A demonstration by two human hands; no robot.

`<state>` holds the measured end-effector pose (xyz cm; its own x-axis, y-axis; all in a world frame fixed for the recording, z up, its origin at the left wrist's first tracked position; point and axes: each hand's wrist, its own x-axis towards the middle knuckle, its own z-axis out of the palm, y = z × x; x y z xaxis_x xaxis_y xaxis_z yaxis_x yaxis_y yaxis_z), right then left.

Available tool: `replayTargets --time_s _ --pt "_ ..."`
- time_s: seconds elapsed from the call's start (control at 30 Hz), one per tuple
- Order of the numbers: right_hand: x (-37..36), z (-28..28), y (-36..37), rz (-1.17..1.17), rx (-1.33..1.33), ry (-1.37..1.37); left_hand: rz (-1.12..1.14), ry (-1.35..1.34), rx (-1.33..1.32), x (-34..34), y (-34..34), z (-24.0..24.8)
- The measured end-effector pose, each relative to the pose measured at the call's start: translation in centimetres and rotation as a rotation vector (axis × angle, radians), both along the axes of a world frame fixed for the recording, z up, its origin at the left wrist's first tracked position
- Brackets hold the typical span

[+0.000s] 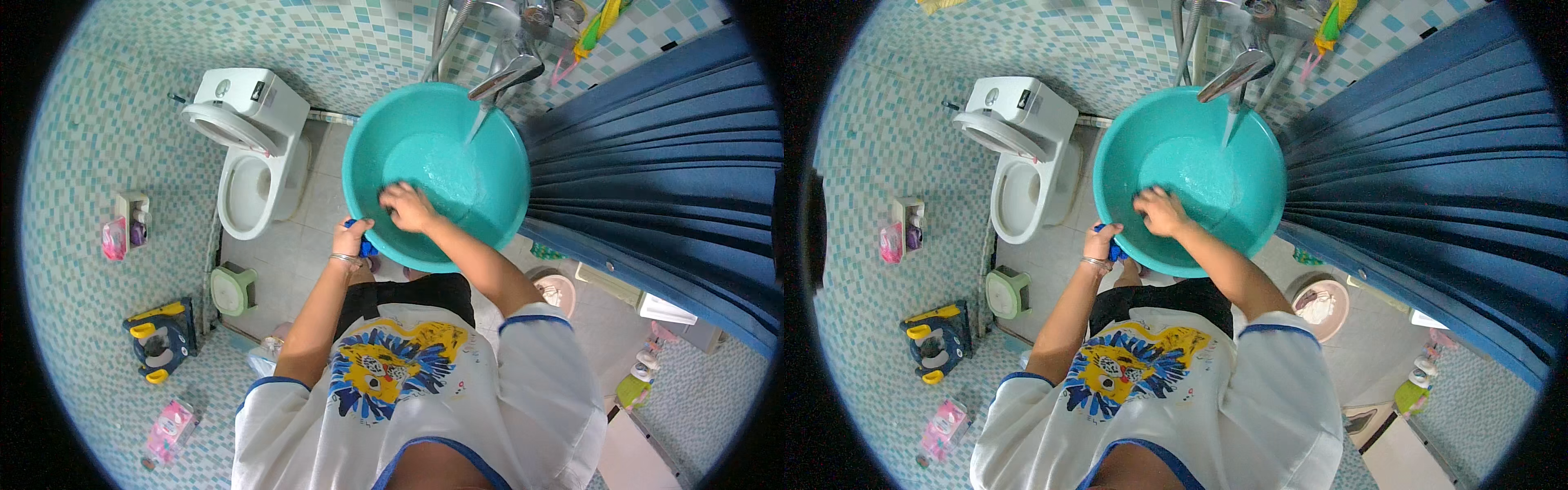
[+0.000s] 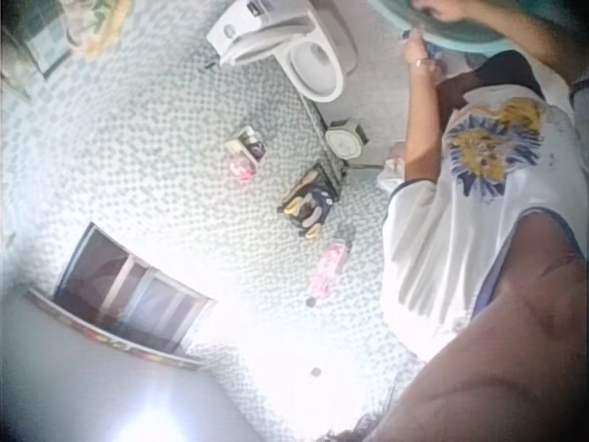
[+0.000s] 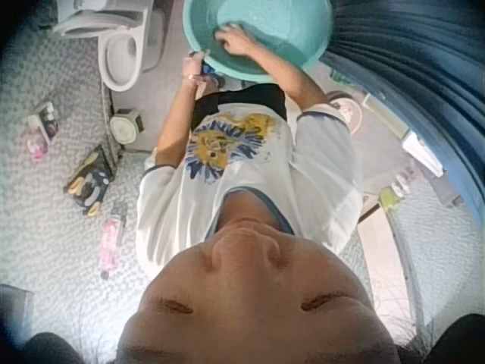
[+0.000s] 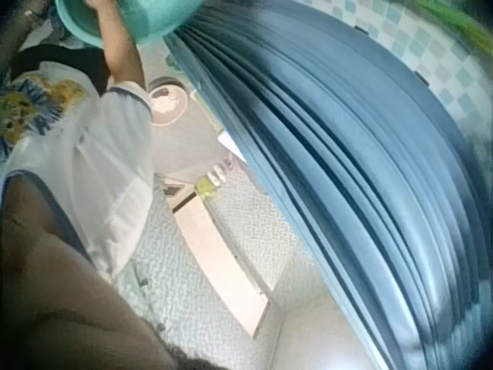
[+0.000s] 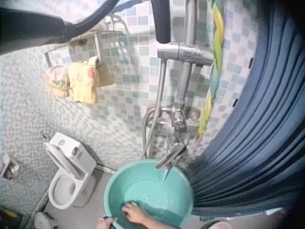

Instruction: The person carries a basin of water into the bathroom and pours it into the toilet bowl. They then use a steel wool pad and a blue cloth to scrub the basin and the toilet bowl. Finally, they use a toilet brush to scrub the inside of the bowl and rinse it with water from a handheld shower head.

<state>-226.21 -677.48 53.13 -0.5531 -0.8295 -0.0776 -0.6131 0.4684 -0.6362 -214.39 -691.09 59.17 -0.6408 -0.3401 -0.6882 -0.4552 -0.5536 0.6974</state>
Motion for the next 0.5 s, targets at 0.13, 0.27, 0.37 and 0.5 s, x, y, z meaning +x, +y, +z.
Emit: replayTargets --time_s 0.13,0.27,0.37,0.5 --pt "-1.0 -4.2 5.6 -0.293 0.340 0.060 0.008 0.022 0.007 0.8 -0.6 -1.3" --pt "-7.7 -4.5 5.9 -0.662 0.415 0.180 -0.078 0.045 -0.003 1.0 0.1 0.0" --pt "-7.1 -4.6 1.8 -0.443 0.185 0.286 -0.119 0.080 -0.035 0.1 0.4 0.2" --pt "0.1 0.6 0.1 0.185 0.064 0.095 -0.016 0.087 -0.042 0.8 -0.6 -0.7"
